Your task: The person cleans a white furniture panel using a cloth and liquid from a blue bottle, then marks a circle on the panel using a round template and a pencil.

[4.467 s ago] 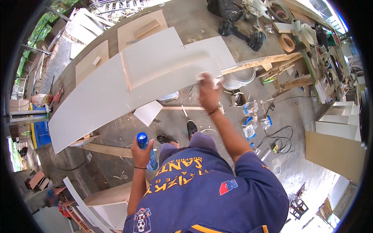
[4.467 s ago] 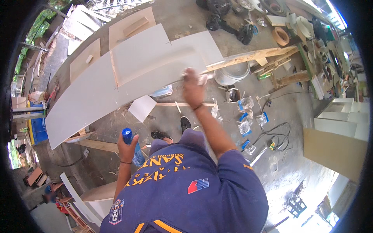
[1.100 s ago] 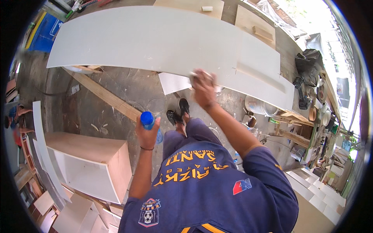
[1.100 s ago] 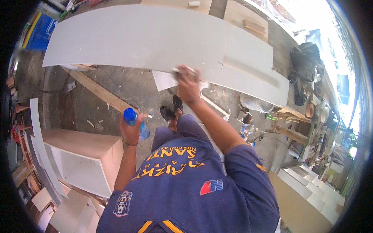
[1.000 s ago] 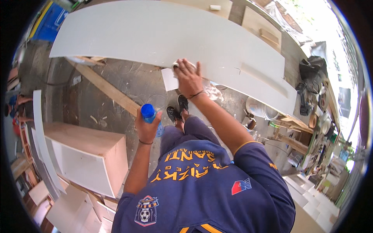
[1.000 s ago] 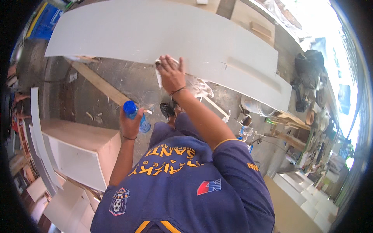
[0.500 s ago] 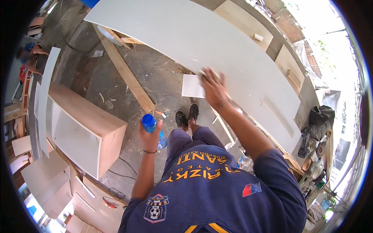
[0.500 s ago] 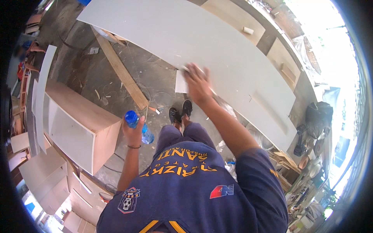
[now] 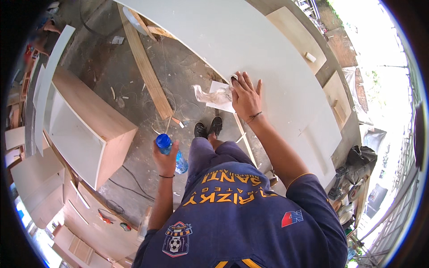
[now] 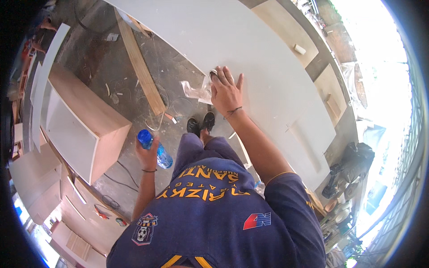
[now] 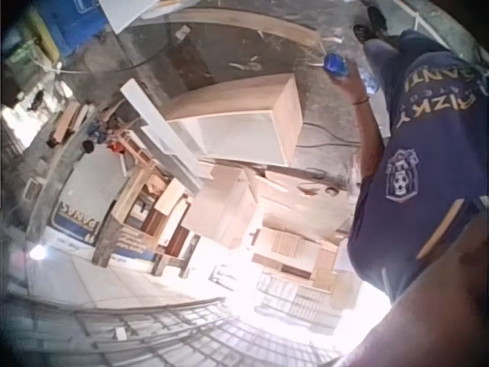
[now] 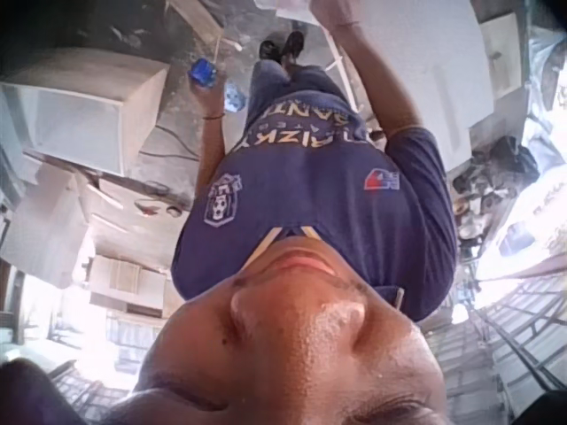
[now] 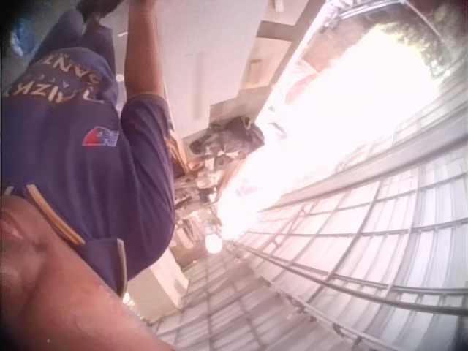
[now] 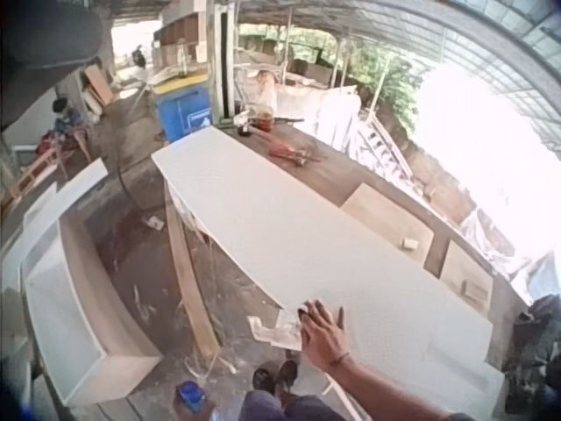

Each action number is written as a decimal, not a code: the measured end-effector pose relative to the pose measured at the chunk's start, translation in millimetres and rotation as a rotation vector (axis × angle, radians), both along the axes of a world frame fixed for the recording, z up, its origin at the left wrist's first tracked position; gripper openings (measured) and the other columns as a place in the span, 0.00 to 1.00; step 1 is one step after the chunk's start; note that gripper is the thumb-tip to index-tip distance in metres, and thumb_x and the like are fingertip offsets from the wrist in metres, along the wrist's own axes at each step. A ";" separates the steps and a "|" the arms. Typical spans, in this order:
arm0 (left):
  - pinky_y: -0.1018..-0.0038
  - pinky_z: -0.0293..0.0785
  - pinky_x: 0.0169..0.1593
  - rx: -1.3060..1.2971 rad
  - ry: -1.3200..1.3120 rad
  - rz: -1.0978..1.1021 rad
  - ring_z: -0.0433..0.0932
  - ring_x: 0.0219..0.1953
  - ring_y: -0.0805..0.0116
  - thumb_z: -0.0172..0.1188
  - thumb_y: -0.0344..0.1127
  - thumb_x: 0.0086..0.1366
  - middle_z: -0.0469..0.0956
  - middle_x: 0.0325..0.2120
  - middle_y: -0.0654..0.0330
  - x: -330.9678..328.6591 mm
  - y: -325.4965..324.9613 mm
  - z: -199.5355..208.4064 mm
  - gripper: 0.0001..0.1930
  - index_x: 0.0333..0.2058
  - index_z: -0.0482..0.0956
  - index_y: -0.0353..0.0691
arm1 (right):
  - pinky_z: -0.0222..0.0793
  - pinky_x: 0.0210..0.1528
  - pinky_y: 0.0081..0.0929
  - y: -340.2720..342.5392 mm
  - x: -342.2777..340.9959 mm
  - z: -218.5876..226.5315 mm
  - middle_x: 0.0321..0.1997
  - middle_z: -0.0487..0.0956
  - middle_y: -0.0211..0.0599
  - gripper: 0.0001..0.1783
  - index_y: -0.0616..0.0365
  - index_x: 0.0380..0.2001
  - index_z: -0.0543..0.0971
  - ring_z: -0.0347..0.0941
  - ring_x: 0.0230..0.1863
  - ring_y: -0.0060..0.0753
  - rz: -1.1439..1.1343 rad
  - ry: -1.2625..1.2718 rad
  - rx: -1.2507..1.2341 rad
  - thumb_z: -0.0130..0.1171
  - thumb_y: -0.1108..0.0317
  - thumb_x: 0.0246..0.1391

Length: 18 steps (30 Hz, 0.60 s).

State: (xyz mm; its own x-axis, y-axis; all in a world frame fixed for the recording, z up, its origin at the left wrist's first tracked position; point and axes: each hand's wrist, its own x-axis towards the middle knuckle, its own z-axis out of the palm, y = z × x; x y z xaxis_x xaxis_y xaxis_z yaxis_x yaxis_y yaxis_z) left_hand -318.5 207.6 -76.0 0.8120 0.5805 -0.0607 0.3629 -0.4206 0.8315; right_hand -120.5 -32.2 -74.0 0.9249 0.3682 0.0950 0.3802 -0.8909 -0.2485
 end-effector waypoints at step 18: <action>0.74 0.71 0.32 -0.172 -0.170 0.003 0.74 0.26 0.73 0.71 0.34 0.49 0.76 0.24 0.61 43.8 -44.5 16.6 0.17 0.34 0.73 0.37 | 0.33 0.68 0.63 -23.2 9.5 6.5 0.67 0.62 0.33 0.20 0.50 0.53 0.72 0.43 0.73 0.43 0.107 0.078 -0.104 0.48 0.61 0.58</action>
State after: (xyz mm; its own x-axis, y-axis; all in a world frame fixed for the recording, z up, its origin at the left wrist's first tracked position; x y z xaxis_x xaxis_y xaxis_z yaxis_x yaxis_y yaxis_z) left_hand -274.7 163.1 -59.4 0.8172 0.5759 -0.0216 0.2126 -0.2663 0.9401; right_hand -111.0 -55.3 -67.4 0.8831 0.4688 -0.0193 0.4572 -0.8691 -0.1890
